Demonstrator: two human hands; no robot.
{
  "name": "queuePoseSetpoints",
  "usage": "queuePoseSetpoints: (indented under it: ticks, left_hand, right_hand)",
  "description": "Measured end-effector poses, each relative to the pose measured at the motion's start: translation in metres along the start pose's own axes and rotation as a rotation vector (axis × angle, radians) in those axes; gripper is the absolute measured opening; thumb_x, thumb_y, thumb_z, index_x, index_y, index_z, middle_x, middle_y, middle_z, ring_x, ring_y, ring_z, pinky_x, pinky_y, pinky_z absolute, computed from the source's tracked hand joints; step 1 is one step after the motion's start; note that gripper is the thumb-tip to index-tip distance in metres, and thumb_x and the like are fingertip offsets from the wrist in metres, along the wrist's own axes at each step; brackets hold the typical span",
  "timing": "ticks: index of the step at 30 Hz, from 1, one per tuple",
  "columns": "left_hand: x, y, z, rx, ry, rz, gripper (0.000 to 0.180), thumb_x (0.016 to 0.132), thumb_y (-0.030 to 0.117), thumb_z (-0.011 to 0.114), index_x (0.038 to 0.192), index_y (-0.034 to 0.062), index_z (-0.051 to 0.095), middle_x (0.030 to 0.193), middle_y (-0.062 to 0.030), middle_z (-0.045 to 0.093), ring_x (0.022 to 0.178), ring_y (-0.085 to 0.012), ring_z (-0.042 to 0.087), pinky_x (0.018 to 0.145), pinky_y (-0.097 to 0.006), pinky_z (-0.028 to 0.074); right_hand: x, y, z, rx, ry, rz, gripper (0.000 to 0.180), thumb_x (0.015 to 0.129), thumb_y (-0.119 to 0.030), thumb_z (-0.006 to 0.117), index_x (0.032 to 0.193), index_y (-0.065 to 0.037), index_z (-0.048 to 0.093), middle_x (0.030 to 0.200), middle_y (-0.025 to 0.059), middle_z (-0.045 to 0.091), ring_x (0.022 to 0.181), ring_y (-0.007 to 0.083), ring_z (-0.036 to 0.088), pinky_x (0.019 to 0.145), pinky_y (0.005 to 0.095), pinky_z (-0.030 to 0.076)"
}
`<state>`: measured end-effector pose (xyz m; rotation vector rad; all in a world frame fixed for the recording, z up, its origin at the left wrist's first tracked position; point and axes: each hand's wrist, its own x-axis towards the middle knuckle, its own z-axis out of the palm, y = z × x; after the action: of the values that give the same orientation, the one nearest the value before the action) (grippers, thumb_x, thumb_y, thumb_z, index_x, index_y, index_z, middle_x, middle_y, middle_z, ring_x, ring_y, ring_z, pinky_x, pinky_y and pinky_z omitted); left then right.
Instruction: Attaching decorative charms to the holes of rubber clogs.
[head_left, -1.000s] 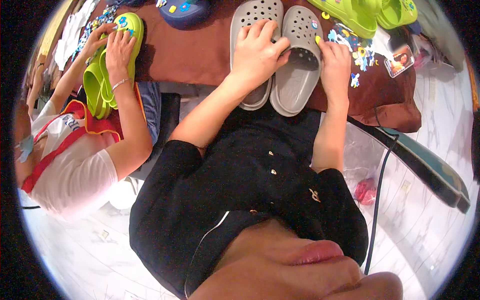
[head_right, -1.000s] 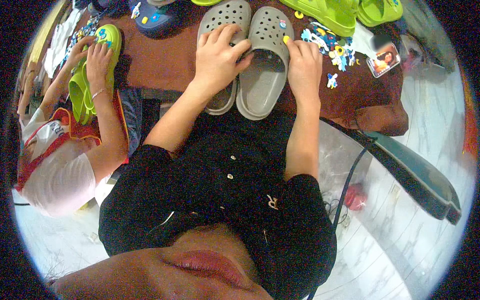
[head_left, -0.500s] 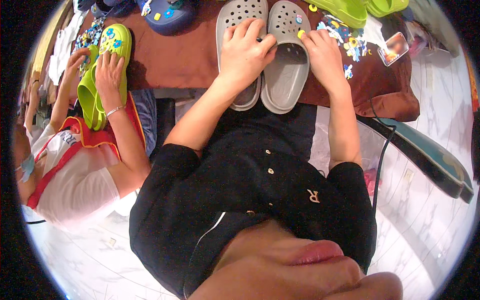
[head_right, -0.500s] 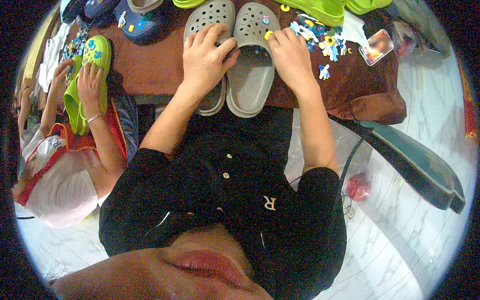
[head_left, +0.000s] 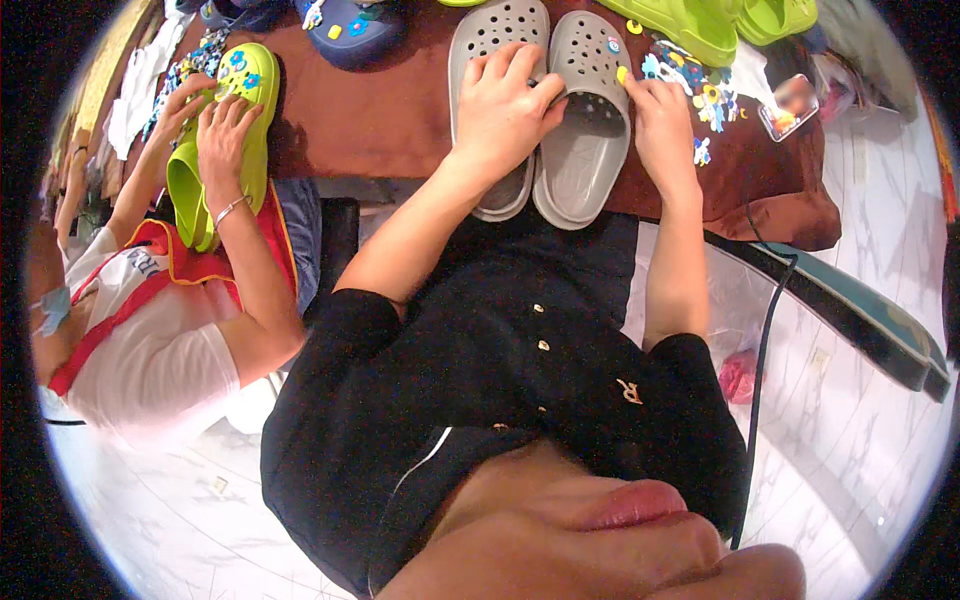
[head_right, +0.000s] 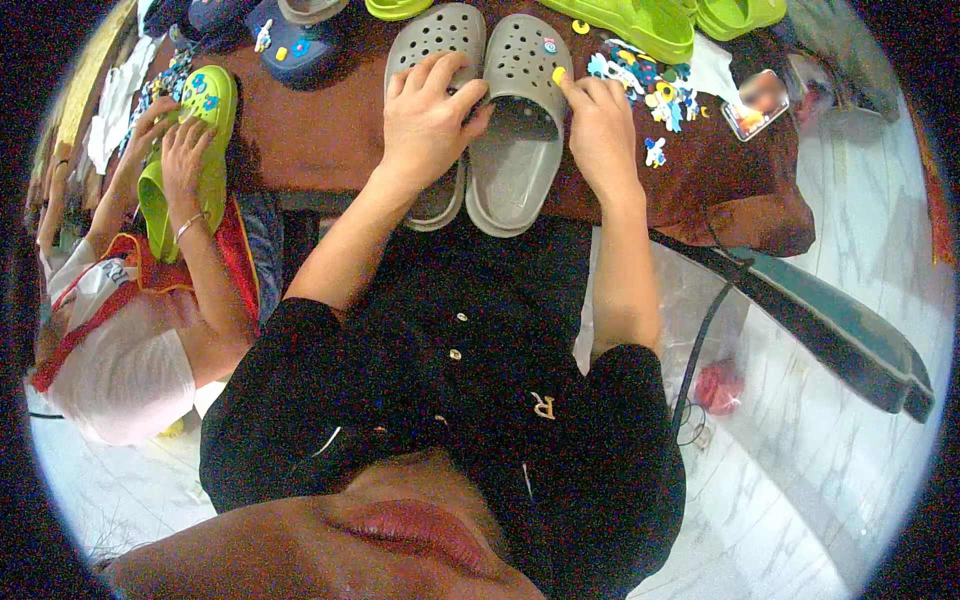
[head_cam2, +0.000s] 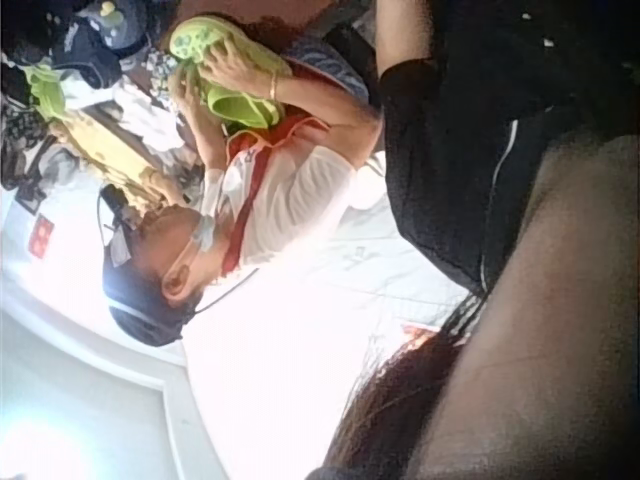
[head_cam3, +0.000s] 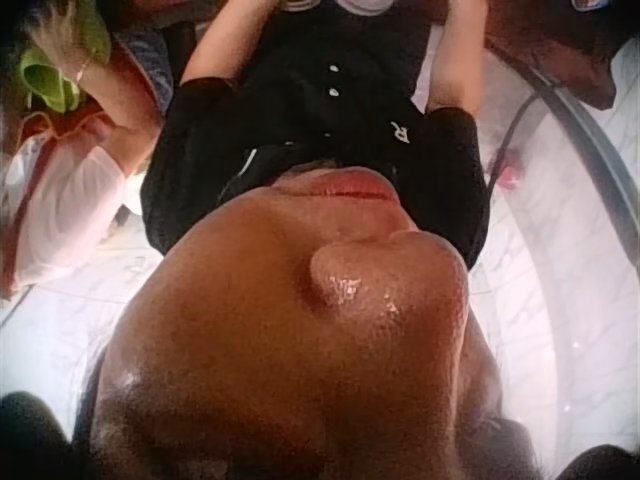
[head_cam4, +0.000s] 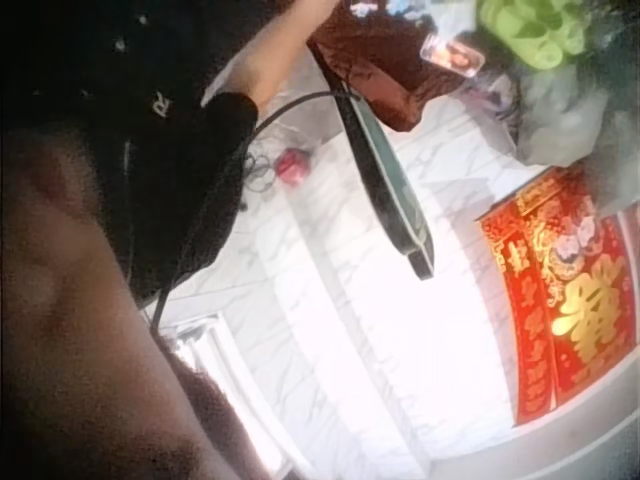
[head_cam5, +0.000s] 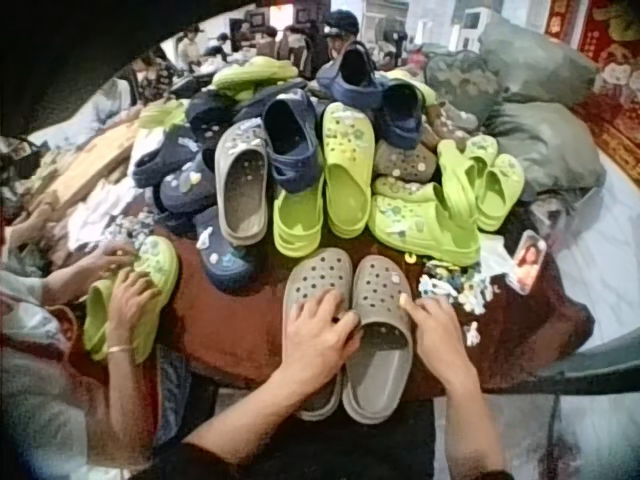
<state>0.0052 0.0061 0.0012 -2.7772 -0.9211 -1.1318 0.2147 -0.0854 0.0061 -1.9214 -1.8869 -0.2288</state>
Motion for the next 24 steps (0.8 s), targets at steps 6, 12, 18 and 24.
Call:
queuePoseSetpoints:
  ticks: [6,12,18,24]
  left_hand:
    - [-0.001,0.001,-0.002,0.022,0.003,-0.005,0.024,0.072,0.03,0.077,0.092,0.0192,0.069,0.117,-0.0033,0.061,0.113,-0.0249,0.056,0.088,-0.041,0.043]
    - [-0.001,0.001,-0.001,0.028,0.009,-0.011,0.024,0.072,0.031,0.077,0.091,0.0192,0.069,0.116,-0.0031,0.061,0.114,-0.0248,0.056,0.09,-0.041,0.042]
    - [-0.001,0.0,0.0,0.013,0.025,-0.008,0.026,0.07,0.031,0.079,0.091,0.0189,0.07,0.115,-0.0026,0.061,0.112,-0.0245,0.057,0.09,-0.041,0.043]
    - [0.0,0.0,-0.001,0.024,0.031,0.004,0.025,0.071,0.03,0.078,0.091,0.0185,0.07,0.114,-0.0029,0.061,0.111,-0.0243,0.057,0.089,-0.041,0.043]
  right_hand:
    - [-0.02,-0.004,0.01,0.147,0.094,0.149,0.048,0.082,0.007,0.057,0.127,-0.01,0.064,0.099,0.012,0.064,0.097,0.0307,0.055,0.09,0.0389,0.046]
    - [-0.044,0.011,0.003,0.184,0.299,0.378,0.027,0.087,-0.003,0.062,0.112,-0.007,0.07,0.097,0.0102,0.068,0.095,0.0284,0.059,0.089,0.0385,0.047]
    - [-0.065,0.03,0.006,0.113,0.33,0.478,0.019,0.087,-0.006,0.063,0.103,-0.007,0.072,0.098,0.0093,0.069,0.097,0.0276,0.06,0.089,0.0384,0.047]
    - [-0.074,0.038,0.011,0.042,0.333,0.475,0.018,0.088,-0.007,0.064,0.103,-0.008,0.073,0.098,0.0088,0.07,0.101,0.0272,0.062,0.092,0.0374,0.048]
